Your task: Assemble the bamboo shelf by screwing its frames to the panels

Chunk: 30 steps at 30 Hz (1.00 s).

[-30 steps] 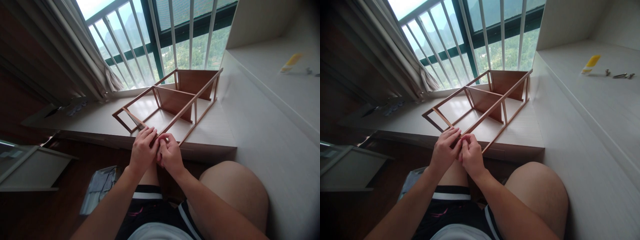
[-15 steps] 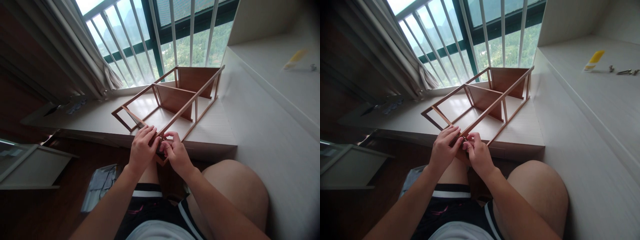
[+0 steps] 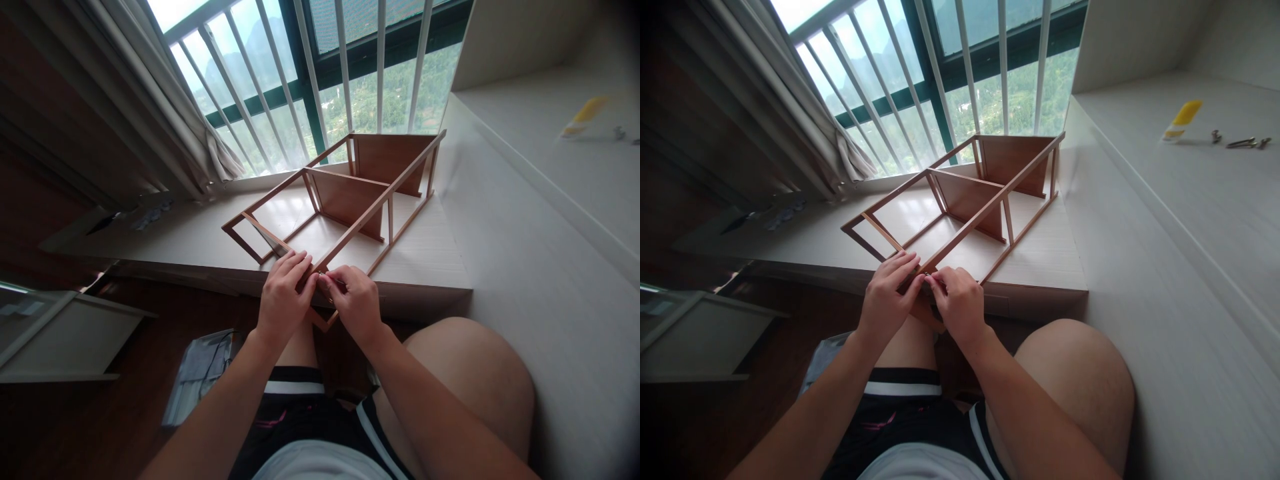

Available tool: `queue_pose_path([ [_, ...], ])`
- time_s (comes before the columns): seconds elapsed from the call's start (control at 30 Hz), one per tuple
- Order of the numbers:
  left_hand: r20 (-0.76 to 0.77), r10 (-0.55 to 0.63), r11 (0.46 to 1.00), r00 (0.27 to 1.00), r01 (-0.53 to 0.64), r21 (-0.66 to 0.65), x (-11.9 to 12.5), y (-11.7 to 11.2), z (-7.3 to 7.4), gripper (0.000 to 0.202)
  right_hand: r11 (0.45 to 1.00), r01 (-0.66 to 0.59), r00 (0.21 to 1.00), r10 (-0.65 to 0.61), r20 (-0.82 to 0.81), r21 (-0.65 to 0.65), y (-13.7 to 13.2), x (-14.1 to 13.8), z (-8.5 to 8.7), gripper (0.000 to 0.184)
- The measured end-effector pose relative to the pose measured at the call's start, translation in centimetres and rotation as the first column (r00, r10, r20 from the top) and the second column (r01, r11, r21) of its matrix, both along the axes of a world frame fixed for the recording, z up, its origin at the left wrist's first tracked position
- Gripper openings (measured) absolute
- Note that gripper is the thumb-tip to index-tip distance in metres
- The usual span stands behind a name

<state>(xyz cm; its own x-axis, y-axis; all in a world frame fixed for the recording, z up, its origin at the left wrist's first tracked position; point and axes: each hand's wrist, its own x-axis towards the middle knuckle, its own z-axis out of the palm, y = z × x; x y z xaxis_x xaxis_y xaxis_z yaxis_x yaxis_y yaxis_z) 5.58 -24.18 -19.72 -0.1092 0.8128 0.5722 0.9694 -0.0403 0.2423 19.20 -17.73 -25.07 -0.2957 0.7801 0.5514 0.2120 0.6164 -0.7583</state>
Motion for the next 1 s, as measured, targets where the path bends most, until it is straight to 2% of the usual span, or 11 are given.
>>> queue_pose_path([
  [0.23, 0.005, -0.002, 1.0, 1.0, 0.002, 0.002, -0.08, 0.05, -0.15, 0.03, 1.0, 0.017, 0.999, -0.018, 0.049, 0.018, 0.1, 0.03, 0.36, 0.023],
  [0.43, 0.004, -0.002, 1.0, 1.0, 0.002, -0.001, -0.17, 0.13, -0.21, 0.031, 0.995, -0.001, 0.991, 0.014, 0.134, -0.102, -0.12, -0.16, 0.66, 0.029],
  [0.6, 0.009, -0.007, 1.0, 1.0, 0.007, 0.001, -0.05, 0.06, -0.11, 0.03, 0.945, -0.12, 0.993, 0.114, -0.037, -0.304, -0.11, -0.49, 0.58, 0.031],
  [0.67, 0.012, -0.006, 1.0, 1.0, 0.006, -0.005, -0.06, 0.03, -0.13, 0.031, 0.926, -0.171, 0.984, 0.141, -0.112, -0.338, -0.05, -0.47, 0.56, 0.028],
  [0.87, 0.022, -0.004, 1.0, 1.0, 0.004, -0.007, -0.14, -0.01, -0.18, 0.032, 0.937, -0.19, 0.98, 0.165, -0.11, -0.292, -0.22, -0.2, 0.16, 0.017],
  [1.0, 0.03, 0.001, 1.0, 1.0, -0.001, -0.013, -0.12, 0.0, -0.2, 0.031, 0.969, -0.173, 0.982, 0.156, -0.107, -0.174, -0.42, 0.09, 0.11, 0.012],
])
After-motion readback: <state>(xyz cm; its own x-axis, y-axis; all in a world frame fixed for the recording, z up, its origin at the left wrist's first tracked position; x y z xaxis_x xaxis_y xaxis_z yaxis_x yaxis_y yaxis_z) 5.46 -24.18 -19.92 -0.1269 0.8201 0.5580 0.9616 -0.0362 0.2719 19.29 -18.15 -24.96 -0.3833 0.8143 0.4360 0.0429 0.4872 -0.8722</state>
